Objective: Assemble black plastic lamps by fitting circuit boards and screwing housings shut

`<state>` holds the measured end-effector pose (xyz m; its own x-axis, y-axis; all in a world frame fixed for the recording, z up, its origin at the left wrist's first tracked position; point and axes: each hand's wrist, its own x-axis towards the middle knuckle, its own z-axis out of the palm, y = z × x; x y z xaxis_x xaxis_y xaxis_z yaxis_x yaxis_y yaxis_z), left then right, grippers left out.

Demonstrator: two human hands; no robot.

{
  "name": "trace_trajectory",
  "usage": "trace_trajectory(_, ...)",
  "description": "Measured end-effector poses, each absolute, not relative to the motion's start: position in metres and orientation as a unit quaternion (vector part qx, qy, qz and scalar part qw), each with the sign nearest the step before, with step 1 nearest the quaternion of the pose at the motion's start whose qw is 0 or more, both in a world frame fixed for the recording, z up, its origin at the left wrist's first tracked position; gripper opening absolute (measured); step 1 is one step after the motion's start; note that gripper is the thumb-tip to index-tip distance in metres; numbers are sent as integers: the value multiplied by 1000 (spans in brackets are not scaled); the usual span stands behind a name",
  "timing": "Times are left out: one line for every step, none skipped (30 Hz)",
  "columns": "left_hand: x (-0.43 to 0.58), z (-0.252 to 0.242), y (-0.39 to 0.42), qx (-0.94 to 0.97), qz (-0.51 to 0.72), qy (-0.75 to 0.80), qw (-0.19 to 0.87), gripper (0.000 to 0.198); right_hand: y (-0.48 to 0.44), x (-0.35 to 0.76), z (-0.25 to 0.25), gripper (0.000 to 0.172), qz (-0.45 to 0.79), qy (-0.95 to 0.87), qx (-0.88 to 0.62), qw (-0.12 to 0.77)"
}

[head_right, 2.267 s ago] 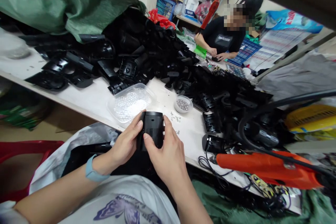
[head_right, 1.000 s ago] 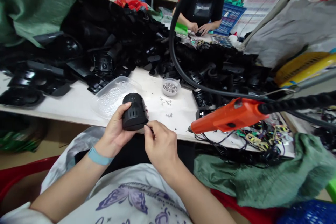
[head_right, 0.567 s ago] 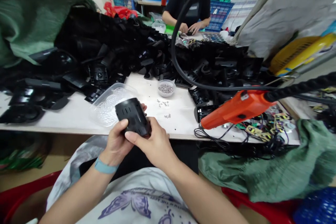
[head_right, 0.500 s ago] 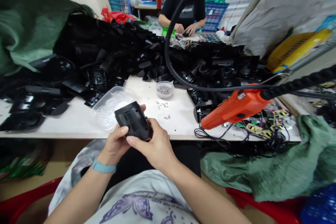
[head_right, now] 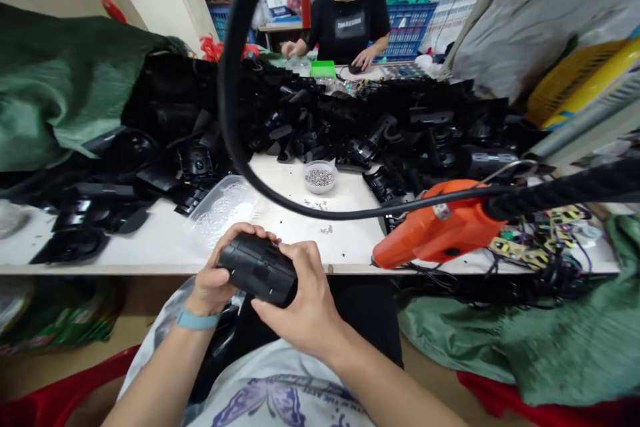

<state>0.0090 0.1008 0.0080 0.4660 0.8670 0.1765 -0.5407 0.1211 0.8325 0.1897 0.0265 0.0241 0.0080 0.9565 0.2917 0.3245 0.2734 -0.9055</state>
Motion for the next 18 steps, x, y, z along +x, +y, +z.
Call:
trace_trajectory(7, 8, 100, 455, 476, 185, 729, 64, 26, 191, 23, 68, 317, -633, -507, 491)
trace_trajectory(5, 8, 99, 455, 471, 189, 732, 64, 26, 192, 22, 69, 316, -638, -505, 489)
trace_trajectory(3, 9, 98, 453, 470, 192, 733, 65, 26, 193, 21, 70, 317, -640, -503, 487)
trace_trajectory(3, 10, 97, 448, 472, 194, 734, 65, 27, 194, 21, 71, 323, -638, -503, 486)
trace_trajectory(3, 11, 96, 443, 475, 197, 734, 64, 27, 195, 22, 71, 336, -632, -505, 483)
trace_trajectory(5, 12, 95, 440, 478, 204, 732, 62, 27, 196, 23, 71, 354, -623, -507, 479)
trace_trajectory(6, 12, 94, 441, 481, 215, 727, 60, 28, 196, 24, 70, 376, -612, -510, 474)
trace_trajectory(8, 13, 93, 444, 485, 230, 717, 57, 28, 197, 25, 69, 399, -600, -512, 467)
trace_trajectory(10, 14, 92, 452, 490, 248, 703, 54, 27, 198, 26, 67, 424, -589, -511, 461)
trace_trajectory(12, 15, 92, 463, 497, 267, 683, 50, 27, 199, 26, 67, 449, -579, -505, 456)
trace_trajectory(12, 16, 92, 479, 507, 283, 659, 49, 27, 200, 26, 66, 474, -570, -494, 455)
trace_trajectory(12, 16, 91, 498, 513, 295, 634, 49, 26, 201, 25, 66, 499, -560, -480, 455)
trace_trajectory(12, 17, 91, 521, 515, 301, 611, 52, 26, 203, 24, 67, 523, -549, -465, 458)
trace_trajectory(11, 18, 91, 543, 513, 302, 593, 55, 26, 204, 23, 68, 544, -538, -449, 462)
trace_trajectory(10, 19, 90, 561, 511, 302, 577, 56, 25, 204, 21, 68, 561, -527, -436, 466)
trace_trajectory(9, 20, 89, 574, 510, 302, 565, 55, 25, 205, 19, 69, 576, -516, -426, 470)
trace_trajectory(9, 21, 88, 583, 510, 305, 553, 51, 25, 205, 17, 70, 587, -507, -418, 473)
trace_trajectory(9, 23, 87, 588, 514, 313, 541, 45, 25, 205, 15, 70, 595, -500, -410, 477)
